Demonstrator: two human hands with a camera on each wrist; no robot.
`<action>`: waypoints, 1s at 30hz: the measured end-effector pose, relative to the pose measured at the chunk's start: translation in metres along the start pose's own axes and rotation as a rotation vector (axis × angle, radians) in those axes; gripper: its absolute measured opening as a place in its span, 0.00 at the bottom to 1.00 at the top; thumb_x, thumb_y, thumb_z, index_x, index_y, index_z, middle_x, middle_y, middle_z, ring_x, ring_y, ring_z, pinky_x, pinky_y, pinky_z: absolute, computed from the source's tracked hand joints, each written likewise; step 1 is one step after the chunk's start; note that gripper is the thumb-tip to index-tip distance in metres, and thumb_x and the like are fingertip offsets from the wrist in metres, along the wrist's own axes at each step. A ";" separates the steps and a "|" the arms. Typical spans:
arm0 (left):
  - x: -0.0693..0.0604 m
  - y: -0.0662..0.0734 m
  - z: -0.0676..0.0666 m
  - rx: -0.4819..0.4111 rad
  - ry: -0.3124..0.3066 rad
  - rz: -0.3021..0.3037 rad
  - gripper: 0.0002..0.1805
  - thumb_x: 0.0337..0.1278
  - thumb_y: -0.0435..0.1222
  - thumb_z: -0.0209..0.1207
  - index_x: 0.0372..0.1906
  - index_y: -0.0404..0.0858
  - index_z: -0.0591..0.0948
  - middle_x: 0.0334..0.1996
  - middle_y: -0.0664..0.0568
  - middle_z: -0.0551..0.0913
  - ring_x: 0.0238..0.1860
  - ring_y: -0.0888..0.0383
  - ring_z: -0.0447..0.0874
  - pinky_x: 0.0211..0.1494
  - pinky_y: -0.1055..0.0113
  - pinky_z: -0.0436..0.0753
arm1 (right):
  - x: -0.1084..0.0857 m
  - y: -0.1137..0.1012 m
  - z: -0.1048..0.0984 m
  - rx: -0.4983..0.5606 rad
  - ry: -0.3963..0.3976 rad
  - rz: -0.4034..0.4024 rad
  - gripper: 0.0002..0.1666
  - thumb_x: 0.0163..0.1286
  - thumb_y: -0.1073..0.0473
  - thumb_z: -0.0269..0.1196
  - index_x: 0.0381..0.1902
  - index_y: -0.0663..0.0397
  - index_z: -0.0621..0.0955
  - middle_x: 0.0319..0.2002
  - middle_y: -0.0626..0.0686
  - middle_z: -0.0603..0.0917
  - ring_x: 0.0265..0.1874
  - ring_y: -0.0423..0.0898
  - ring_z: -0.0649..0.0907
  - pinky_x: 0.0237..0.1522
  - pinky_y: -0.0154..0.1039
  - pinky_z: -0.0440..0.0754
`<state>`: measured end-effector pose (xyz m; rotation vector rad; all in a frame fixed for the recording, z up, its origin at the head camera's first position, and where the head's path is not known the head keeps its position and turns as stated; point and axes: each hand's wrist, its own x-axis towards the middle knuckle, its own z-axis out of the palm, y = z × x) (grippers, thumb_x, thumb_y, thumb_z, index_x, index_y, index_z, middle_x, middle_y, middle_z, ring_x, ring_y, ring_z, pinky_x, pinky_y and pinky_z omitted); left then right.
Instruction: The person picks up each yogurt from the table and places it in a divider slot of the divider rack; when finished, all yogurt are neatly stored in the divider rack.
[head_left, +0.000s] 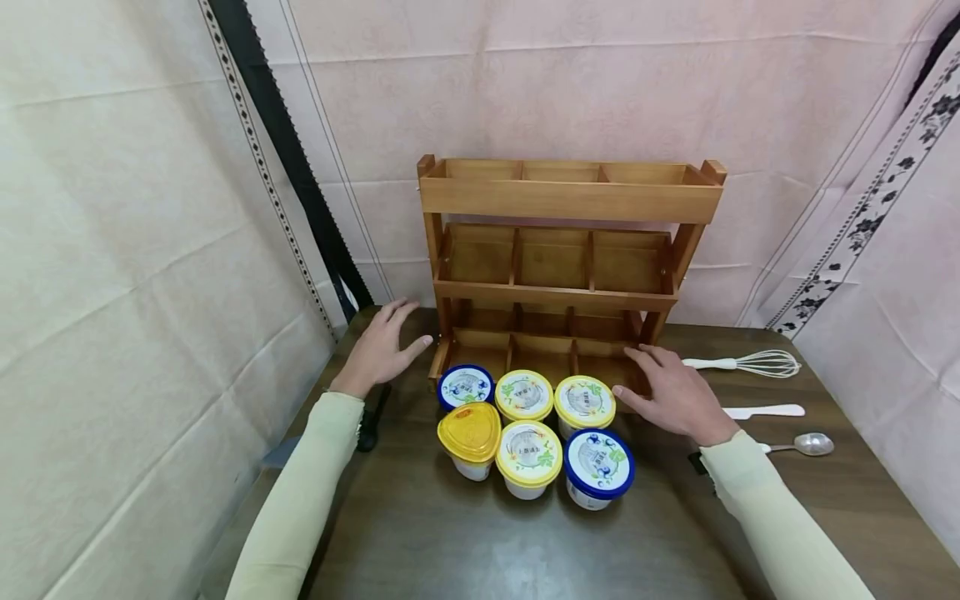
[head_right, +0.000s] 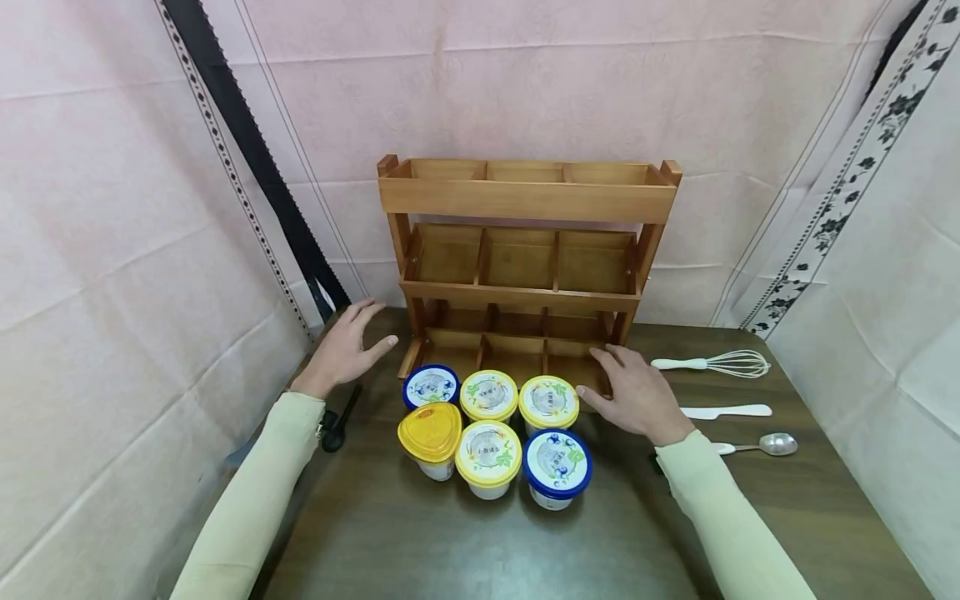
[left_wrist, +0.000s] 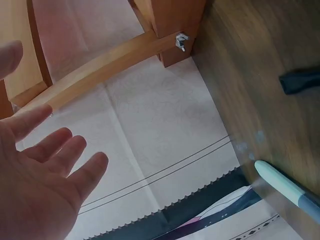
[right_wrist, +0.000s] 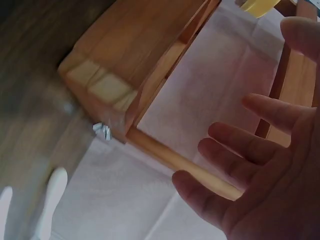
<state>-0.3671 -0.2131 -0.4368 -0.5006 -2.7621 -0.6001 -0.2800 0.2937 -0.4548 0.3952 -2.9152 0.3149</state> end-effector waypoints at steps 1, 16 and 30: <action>0.002 0.000 0.000 -0.010 0.009 0.001 0.43 0.73 0.64 0.56 0.82 0.45 0.64 0.83 0.41 0.60 0.81 0.39 0.62 0.78 0.36 0.69 | 0.000 -0.001 0.000 0.015 0.001 -0.002 0.51 0.72 0.26 0.62 0.78 0.53 0.70 0.74 0.70 0.70 0.71 0.72 0.72 0.67 0.75 0.73; 0.036 0.009 -0.006 -0.199 0.133 0.037 0.31 0.82 0.53 0.52 0.78 0.40 0.69 0.74 0.40 0.71 0.73 0.40 0.72 0.75 0.39 0.73 | 0.003 -0.014 0.010 0.223 -0.025 -0.053 0.41 0.73 0.36 0.67 0.74 0.52 0.74 0.70 0.63 0.77 0.67 0.67 0.79 0.66 0.70 0.77; 0.073 0.015 -0.006 -0.466 0.229 0.005 0.25 0.85 0.43 0.50 0.77 0.39 0.69 0.71 0.43 0.75 0.73 0.45 0.73 0.73 0.42 0.76 | -0.004 -0.016 0.024 0.505 -0.112 -0.028 0.41 0.74 0.35 0.66 0.76 0.46 0.72 0.68 0.60 0.80 0.63 0.61 0.83 0.61 0.61 0.85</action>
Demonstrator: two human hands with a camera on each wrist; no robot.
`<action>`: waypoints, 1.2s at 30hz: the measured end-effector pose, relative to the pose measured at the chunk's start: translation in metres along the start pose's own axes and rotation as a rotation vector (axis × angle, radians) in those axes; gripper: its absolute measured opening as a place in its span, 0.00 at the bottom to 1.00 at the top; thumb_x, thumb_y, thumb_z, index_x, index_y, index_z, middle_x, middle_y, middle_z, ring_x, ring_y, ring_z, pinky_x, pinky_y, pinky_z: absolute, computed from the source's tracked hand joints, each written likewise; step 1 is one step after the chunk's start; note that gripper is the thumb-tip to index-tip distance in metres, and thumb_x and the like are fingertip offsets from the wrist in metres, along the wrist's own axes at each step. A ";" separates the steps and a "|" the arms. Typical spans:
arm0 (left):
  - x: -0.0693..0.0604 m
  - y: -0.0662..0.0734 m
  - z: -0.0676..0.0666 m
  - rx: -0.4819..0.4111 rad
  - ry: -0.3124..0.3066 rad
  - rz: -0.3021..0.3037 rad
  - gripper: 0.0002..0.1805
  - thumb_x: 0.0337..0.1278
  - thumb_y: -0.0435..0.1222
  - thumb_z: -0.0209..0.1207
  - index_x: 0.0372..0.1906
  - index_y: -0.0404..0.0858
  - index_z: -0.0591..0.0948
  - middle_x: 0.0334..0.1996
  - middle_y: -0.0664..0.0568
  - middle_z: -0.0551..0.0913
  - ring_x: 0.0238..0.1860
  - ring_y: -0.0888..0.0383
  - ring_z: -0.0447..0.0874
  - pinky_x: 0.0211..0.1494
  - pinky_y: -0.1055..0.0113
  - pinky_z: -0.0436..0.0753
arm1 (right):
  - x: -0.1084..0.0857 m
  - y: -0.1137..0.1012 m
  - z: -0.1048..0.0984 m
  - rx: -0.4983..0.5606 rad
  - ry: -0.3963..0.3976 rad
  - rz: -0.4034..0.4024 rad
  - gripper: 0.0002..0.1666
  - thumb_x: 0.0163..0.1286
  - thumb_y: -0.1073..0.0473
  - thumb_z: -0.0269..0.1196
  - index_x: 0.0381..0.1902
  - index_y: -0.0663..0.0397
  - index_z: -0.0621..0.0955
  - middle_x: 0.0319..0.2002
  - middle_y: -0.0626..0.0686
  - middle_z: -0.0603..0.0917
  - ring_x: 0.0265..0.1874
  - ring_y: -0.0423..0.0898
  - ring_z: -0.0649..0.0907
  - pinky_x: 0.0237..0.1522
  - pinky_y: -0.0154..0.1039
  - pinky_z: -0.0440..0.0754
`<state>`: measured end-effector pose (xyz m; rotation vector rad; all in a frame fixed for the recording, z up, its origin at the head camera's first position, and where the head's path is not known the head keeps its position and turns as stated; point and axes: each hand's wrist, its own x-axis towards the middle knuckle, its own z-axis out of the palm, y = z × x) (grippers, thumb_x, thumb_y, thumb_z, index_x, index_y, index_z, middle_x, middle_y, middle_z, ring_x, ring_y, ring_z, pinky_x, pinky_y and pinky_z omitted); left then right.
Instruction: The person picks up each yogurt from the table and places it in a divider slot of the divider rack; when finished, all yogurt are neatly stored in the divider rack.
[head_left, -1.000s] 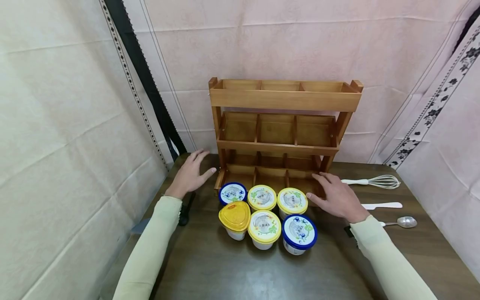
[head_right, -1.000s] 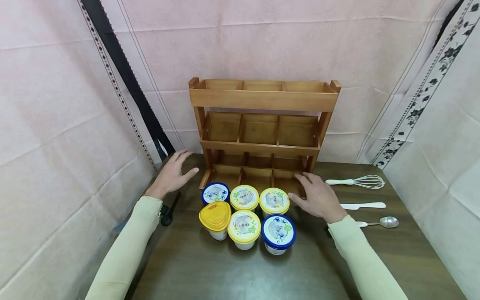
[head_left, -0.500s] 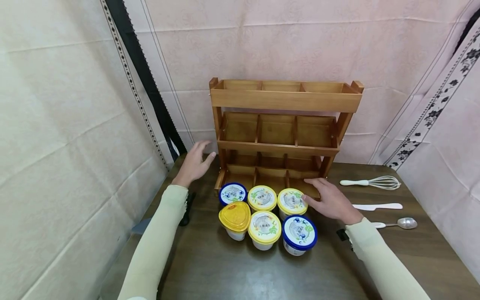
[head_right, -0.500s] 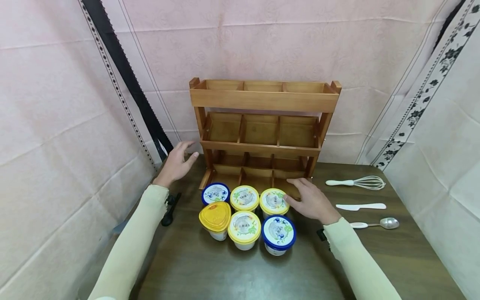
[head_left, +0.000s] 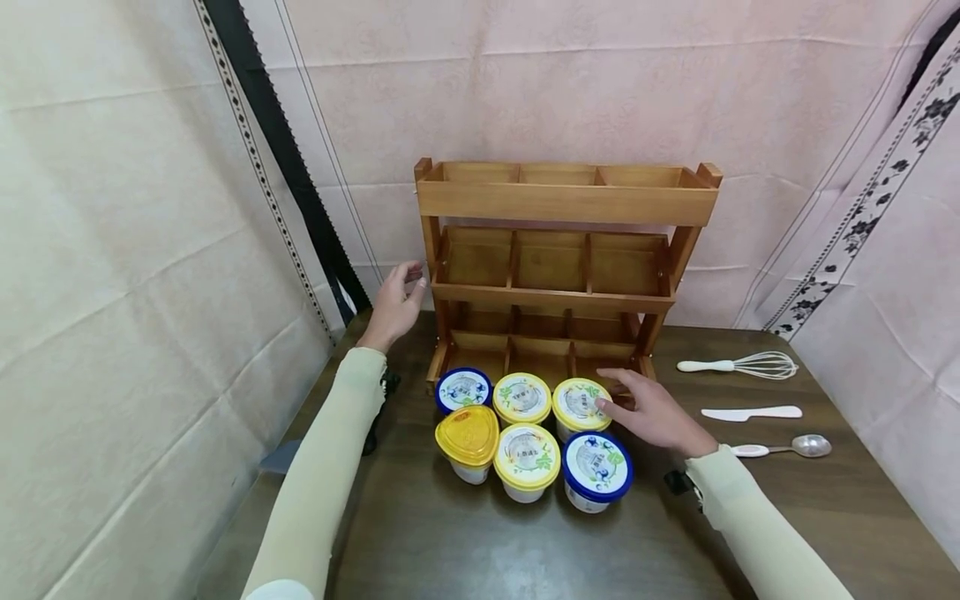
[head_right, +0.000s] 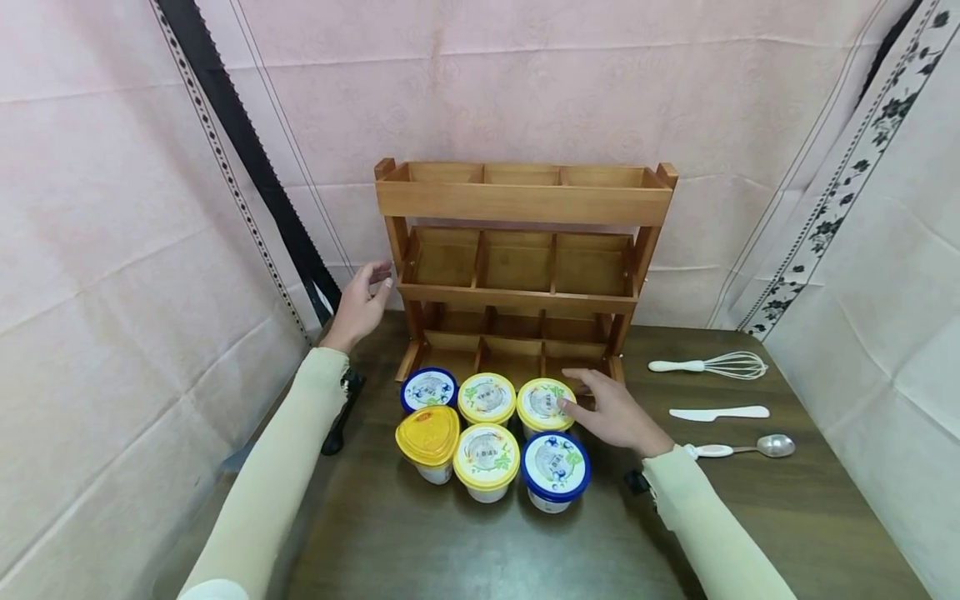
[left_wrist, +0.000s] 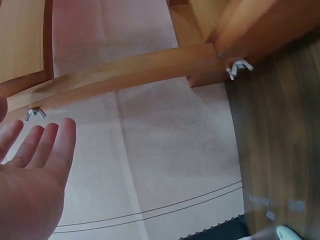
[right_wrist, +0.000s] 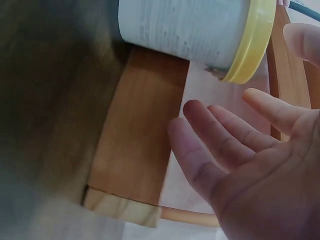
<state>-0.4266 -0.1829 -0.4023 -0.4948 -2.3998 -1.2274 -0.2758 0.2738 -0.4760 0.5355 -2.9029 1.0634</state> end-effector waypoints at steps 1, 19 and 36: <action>0.002 0.000 0.001 -0.011 0.004 -0.004 0.25 0.85 0.44 0.50 0.77 0.40 0.69 0.71 0.43 0.75 0.73 0.45 0.73 0.73 0.43 0.76 | -0.001 0.001 0.001 0.018 -0.002 0.007 0.41 0.74 0.35 0.66 0.76 0.46 0.72 0.68 0.59 0.81 0.63 0.60 0.83 0.61 0.61 0.85; 0.031 0.005 0.013 -0.197 0.122 -0.065 0.18 0.79 0.40 0.58 0.64 0.36 0.78 0.60 0.41 0.82 0.65 0.44 0.80 0.72 0.48 0.76 | -0.011 0.010 0.011 0.196 -0.044 -0.009 0.38 0.72 0.43 0.71 0.75 0.42 0.73 0.63 0.53 0.83 0.58 0.54 0.82 0.56 0.47 0.85; 0.038 0.004 0.013 -0.331 0.168 -0.072 0.17 0.75 0.38 0.63 0.62 0.38 0.80 0.58 0.43 0.83 0.61 0.48 0.82 0.60 0.57 0.82 | -0.012 0.018 0.008 0.231 -0.118 -0.066 0.38 0.72 0.48 0.72 0.75 0.43 0.73 0.72 0.59 0.77 0.69 0.65 0.77 0.67 0.70 0.77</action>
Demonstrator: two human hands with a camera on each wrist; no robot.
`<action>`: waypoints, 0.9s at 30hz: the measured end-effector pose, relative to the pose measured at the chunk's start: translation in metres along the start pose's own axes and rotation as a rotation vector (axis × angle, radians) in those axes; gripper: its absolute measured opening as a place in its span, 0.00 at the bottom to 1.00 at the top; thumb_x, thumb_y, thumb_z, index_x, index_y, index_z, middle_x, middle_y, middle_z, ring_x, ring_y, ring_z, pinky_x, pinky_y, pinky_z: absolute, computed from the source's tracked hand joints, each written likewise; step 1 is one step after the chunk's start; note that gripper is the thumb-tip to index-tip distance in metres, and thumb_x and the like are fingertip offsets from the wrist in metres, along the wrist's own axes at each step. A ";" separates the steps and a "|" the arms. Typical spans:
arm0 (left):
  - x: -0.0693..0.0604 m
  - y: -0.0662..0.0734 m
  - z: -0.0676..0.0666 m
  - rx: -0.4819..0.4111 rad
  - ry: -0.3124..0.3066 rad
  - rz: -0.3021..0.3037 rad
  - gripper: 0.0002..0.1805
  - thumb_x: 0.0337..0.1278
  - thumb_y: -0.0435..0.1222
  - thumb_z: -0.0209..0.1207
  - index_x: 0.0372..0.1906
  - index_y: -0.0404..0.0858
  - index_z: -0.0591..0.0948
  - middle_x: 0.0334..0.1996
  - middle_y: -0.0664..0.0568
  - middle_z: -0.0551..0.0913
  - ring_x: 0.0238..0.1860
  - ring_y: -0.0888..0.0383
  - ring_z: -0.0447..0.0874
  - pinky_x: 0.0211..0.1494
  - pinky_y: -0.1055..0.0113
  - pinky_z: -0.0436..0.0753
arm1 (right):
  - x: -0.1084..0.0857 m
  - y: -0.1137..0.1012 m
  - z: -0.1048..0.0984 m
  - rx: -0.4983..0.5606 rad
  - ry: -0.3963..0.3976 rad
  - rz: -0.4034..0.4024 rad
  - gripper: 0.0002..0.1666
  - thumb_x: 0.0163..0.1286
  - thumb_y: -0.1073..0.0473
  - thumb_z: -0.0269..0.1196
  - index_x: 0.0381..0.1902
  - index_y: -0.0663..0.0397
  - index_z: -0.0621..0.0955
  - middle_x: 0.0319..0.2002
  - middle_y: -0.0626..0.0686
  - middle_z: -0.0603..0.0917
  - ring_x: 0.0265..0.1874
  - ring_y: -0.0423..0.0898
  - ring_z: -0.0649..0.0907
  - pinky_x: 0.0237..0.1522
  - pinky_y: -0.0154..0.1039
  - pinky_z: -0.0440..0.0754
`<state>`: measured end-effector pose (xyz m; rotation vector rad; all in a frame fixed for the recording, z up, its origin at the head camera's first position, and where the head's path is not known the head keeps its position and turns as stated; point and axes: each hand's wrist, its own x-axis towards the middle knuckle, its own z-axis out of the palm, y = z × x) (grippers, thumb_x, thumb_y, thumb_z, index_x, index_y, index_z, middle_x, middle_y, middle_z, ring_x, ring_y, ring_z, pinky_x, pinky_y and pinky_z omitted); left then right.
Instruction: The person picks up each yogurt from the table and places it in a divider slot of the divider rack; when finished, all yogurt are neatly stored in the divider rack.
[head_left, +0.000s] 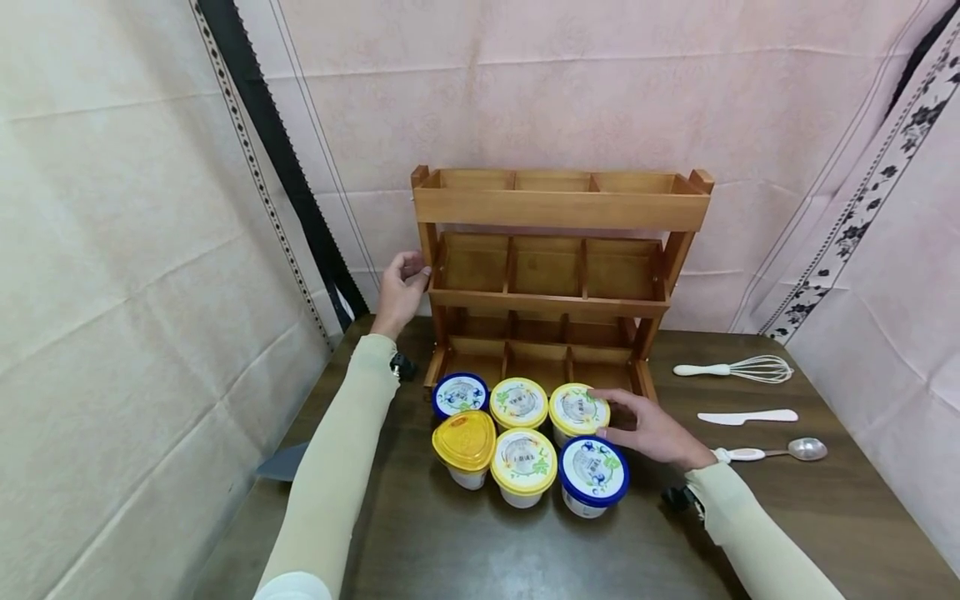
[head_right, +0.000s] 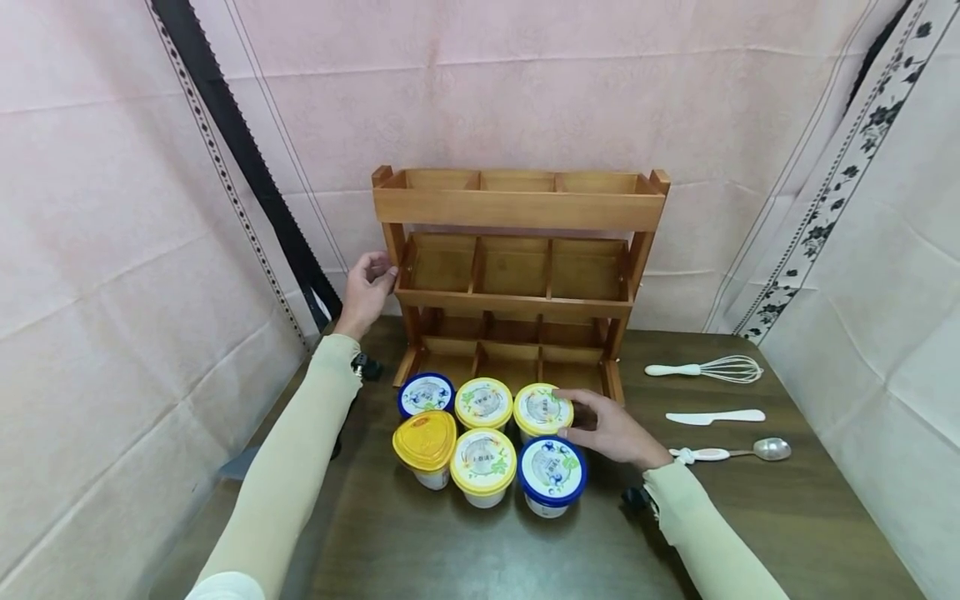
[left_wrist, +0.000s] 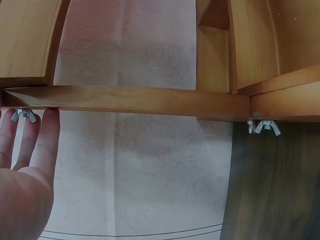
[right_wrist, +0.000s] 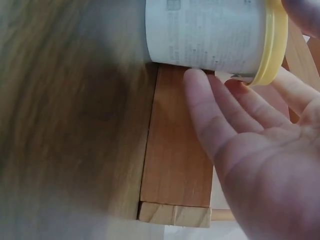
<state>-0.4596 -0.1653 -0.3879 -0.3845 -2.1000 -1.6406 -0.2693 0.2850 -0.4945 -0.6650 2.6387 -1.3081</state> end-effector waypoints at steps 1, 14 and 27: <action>0.000 -0.001 0.000 -0.003 0.000 -0.002 0.17 0.75 0.38 0.63 0.62 0.39 0.80 0.58 0.44 0.83 0.61 0.49 0.82 0.60 0.58 0.82 | 0.000 0.001 0.000 0.014 -0.005 -0.006 0.38 0.71 0.48 0.72 0.75 0.43 0.73 0.73 0.59 0.76 0.69 0.66 0.76 0.67 0.69 0.77; 0.004 -0.001 0.000 -0.027 -0.022 -0.038 0.17 0.76 0.37 0.62 0.63 0.37 0.79 0.59 0.43 0.82 0.59 0.49 0.81 0.63 0.58 0.81 | 0.000 -0.002 -0.001 0.041 0.042 0.015 0.39 0.69 0.47 0.75 0.75 0.41 0.74 0.70 0.56 0.79 0.65 0.62 0.81 0.64 0.60 0.84; 0.005 -0.001 0.001 -0.006 -0.025 -0.019 0.16 0.77 0.37 0.62 0.62 0.38 0.78 0.57 0.44 0.82 0.57 0.50 0.80 0.63 0.56 0.79 | 0.002 -0.013 -0.028 0.087 0.135 -0.020 0.39 0.70 0.49 0.74 0.75 0.47 0.74 0.70 0.59 0.79 0.64 0.65 0.82 0.60 0.46 0.87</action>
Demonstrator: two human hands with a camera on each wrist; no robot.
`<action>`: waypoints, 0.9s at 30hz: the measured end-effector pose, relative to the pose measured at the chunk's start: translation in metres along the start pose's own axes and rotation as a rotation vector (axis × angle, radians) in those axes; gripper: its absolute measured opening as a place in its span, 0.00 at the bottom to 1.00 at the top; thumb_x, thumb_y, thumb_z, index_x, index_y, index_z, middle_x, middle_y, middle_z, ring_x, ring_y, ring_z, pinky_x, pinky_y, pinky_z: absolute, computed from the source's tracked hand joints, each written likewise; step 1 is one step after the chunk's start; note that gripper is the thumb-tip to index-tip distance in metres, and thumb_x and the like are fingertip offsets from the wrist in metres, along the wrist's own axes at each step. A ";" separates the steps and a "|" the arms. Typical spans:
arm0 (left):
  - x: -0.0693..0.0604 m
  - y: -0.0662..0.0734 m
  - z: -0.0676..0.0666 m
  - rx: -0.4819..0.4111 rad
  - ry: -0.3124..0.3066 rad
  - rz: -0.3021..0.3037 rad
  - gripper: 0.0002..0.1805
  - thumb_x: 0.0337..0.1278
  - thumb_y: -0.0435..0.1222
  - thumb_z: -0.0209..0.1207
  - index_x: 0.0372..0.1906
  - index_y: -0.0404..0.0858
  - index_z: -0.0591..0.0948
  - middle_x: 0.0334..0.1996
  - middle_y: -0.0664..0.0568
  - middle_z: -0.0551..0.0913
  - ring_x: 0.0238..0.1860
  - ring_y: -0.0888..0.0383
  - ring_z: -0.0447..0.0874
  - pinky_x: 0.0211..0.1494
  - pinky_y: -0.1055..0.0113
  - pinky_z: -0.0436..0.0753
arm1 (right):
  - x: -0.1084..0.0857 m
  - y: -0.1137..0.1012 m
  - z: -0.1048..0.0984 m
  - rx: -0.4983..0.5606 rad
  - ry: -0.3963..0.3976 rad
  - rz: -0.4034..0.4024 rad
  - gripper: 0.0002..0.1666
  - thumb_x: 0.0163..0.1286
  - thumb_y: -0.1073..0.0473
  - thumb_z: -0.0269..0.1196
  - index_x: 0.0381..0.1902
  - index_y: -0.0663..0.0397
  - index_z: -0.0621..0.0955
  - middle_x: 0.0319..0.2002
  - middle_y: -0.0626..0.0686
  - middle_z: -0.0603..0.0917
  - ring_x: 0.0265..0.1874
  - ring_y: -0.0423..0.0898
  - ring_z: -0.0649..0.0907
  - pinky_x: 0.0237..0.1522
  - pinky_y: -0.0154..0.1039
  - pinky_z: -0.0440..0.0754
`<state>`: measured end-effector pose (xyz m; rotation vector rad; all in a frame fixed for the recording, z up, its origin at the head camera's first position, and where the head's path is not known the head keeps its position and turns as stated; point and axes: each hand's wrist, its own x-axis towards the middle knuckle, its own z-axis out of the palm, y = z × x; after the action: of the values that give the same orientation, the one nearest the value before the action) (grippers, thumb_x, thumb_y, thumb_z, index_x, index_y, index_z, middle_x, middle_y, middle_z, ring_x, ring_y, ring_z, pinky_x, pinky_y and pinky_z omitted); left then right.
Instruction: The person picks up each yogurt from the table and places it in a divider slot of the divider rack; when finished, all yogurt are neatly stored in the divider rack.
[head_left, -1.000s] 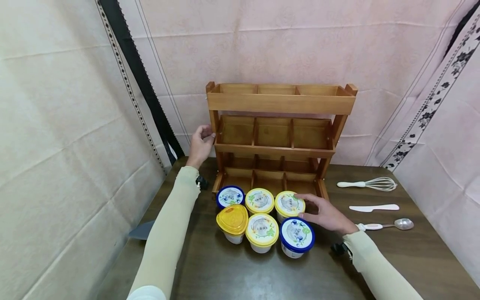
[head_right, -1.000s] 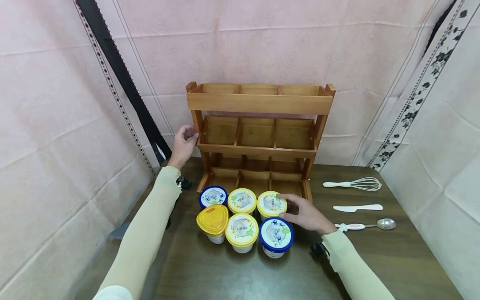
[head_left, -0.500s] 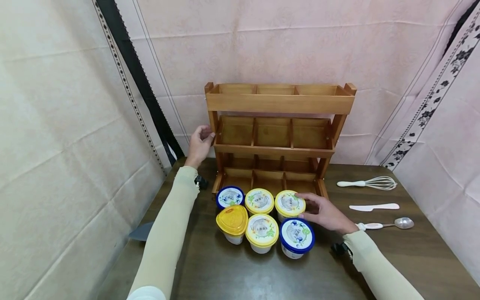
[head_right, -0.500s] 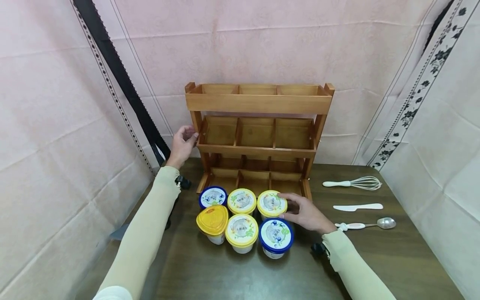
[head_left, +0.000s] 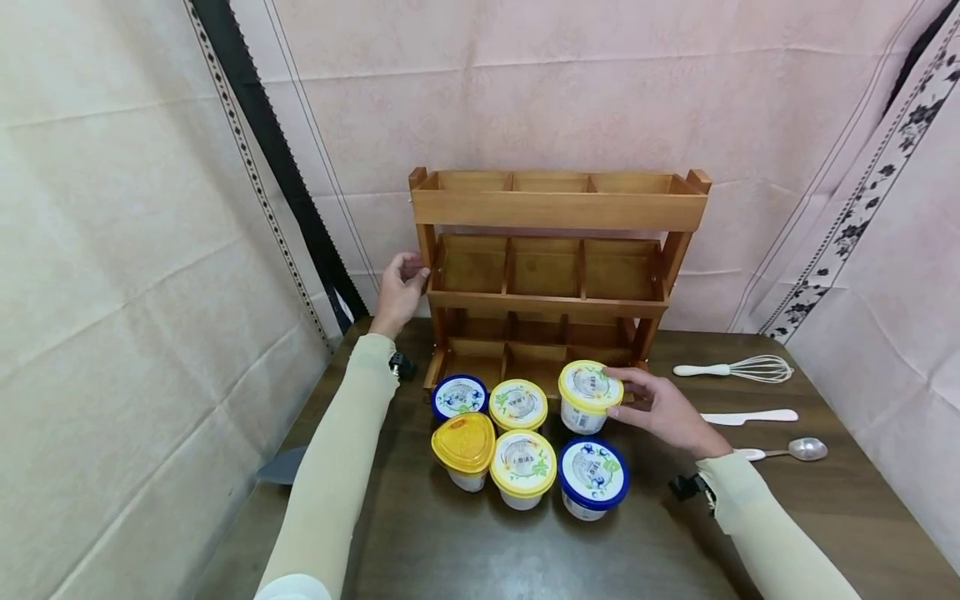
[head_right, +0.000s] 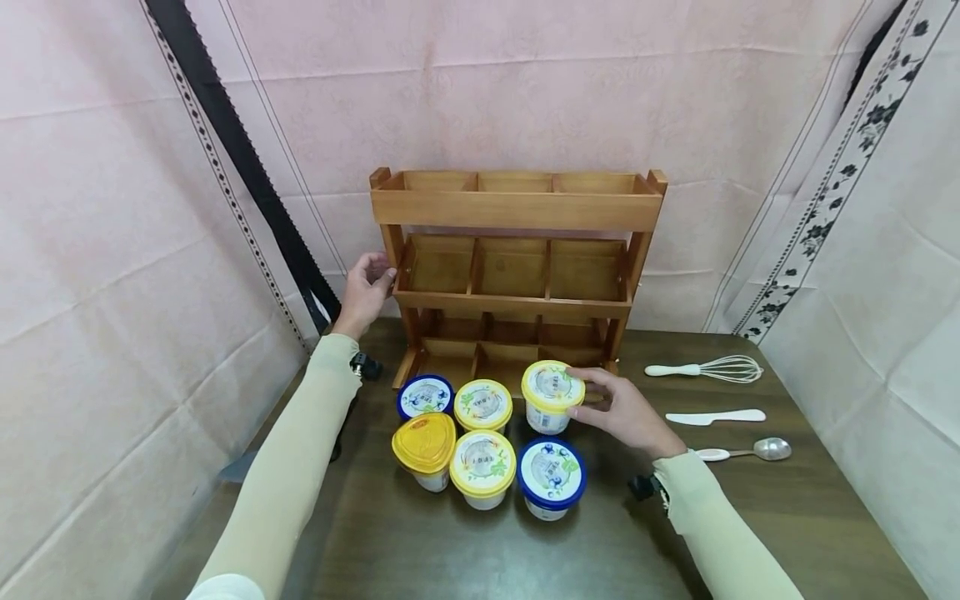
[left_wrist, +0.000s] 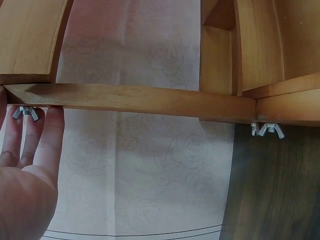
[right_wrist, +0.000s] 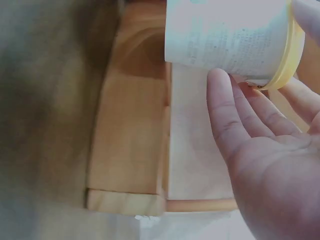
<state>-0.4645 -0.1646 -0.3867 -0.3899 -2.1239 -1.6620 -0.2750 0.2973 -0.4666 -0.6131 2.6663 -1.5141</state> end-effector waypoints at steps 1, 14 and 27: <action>0.000 0.000 0.000 0.000 0.001 -0.003 0.16 0.77 0.38 0.62 0.62 0.39 0.79 0.57 0.44 0.82 0.57 0.50 0.80 0.63 0.56 0.79 | 0.000 -0.001 -0.002 0.010 0.009 -0.007 0.39 0.71 0.50 0.74 0.75 0.47 0.74 0.69 0.59 0.79 0.63 0.65 0.82 0.58 0.42 0.88; -0.001 0.000 0.000 -0.016 0.006 -0.013 0.16 0.77 0.37 0.61 0.63 0.37 0.78 0.58 0.43 0.81 0.59 0.49 0.80 0.67 0.54 0.78 | 0.018 0.006 -0.025 0.002 0.132 0.069 0.45 0.71 0.42 0.72 0.79 0.45 0.70 0.69 0.61 0.77 0.61 0.65 0.83 0.50 0.31 0.87; -0.004 0.002 0.001 -0.011 0.004 -0.002 0.17 0.78 0.37 0.59 0.64 0.37 0.77 0.59 0.43 0.81 0.60 0.49 0.80 0.68 0.54 0.78 | 0.025 0.032 -0.025 -0.048 0.199 0.142 0.49 0.71 0.40 0.71 0.82 0.50 0.66 0.75 0.65 0.72 0.70 0.67 0.78 0.57 0.41 0.88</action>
<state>-0.4600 -0.1628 -0.3874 -0.3871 -2.1136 -1.6755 -0.3134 0.3239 -0.4751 -0.2795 2.8271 -1.5525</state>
